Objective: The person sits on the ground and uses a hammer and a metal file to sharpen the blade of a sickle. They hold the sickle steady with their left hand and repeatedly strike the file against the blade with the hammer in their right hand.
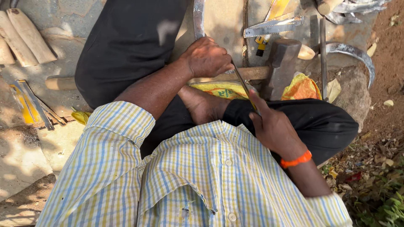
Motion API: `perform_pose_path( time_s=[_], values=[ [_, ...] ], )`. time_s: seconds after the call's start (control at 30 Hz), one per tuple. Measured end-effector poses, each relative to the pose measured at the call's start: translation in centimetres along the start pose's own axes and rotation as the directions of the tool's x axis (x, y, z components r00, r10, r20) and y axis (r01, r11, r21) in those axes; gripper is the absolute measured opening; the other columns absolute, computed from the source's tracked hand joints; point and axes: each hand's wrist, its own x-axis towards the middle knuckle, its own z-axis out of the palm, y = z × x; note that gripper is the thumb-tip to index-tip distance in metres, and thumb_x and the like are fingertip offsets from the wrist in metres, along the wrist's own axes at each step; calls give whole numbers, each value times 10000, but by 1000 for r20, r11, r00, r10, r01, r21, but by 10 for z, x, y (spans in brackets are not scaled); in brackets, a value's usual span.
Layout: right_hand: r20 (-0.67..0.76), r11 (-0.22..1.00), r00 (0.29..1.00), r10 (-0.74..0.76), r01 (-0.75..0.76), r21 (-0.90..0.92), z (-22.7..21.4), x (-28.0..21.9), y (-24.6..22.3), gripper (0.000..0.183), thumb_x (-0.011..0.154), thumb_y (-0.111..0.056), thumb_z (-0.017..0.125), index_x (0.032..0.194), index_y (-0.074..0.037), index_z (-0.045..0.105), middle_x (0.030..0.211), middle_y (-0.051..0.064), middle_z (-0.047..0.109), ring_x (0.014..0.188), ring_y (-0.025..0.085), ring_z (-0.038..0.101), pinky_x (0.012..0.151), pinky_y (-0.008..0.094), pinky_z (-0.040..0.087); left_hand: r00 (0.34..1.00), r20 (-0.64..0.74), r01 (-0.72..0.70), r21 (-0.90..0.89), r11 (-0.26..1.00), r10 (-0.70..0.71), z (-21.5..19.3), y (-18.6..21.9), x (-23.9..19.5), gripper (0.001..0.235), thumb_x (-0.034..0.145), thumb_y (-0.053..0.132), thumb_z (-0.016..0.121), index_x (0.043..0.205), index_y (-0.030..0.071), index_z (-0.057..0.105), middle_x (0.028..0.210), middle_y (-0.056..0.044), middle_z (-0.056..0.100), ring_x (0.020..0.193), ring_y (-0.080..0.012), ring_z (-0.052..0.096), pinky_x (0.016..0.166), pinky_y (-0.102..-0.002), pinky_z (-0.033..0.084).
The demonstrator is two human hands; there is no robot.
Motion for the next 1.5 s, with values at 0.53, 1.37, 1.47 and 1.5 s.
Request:
perform_pose_path(
  time_s=[0.53, 1.37, 1.47, 1.5],
  values=[
    [-201, 970, 950, -238, 244, 1, 27, 50, 9, 676, 1005, -97, 623, 1621, -109, 345, 1026, 313, 706, 882, 500, 681, 744, 527, 540, 983, 161, 72, 104, 992, -88, -3, -2, 3, 371, 1014, 460, 637, 825, 160, 744, 669, 27, 675, 623, -171, 705, 840, -478, 543],
    [-256, 957, 945, -206, 249, 147, 33, 72, 13, 615, 1010, -125, 605, 1588, -121, 395, 1155, 270, 712, 940, 481, 695, 782, 507, 561, 978, 174, 106, 78, 991, -119, -5, -4, -2, 372, 967, 481, 668, 835, 138, 722, 786, -24, 696, 744, -287, 692, 763, -469, 546],
    [-226, 895, 974, -17, 116, 431, 29, 49, 27, 659, 1026, -179, 585, 1632, -162, 327, 920, 212, 660, 746, 335, 654, 647, 410, 566, 981, 126, 150, -40, 988, -144, -21, -1, 2, 299, 973, 403, 684, 900, 115, 718, 922, -64, 738, 899, -322, 704, 878, -489, 551],
    [-36, 763, 983, 181, -117, 636, 30, 34, 30, 682, 1028, -206, 560, 1653, -223, 287, 743, 143, 608, 557, 215, 602, 535, 355, 548, 982, 53, 187, -162, 969, -180, -25, 4, 0, 276, 964, 384, 694, 1000, 111, 724, 952, -86, 734, 902, -324, 703, 832, -468, 556]
  ],
)
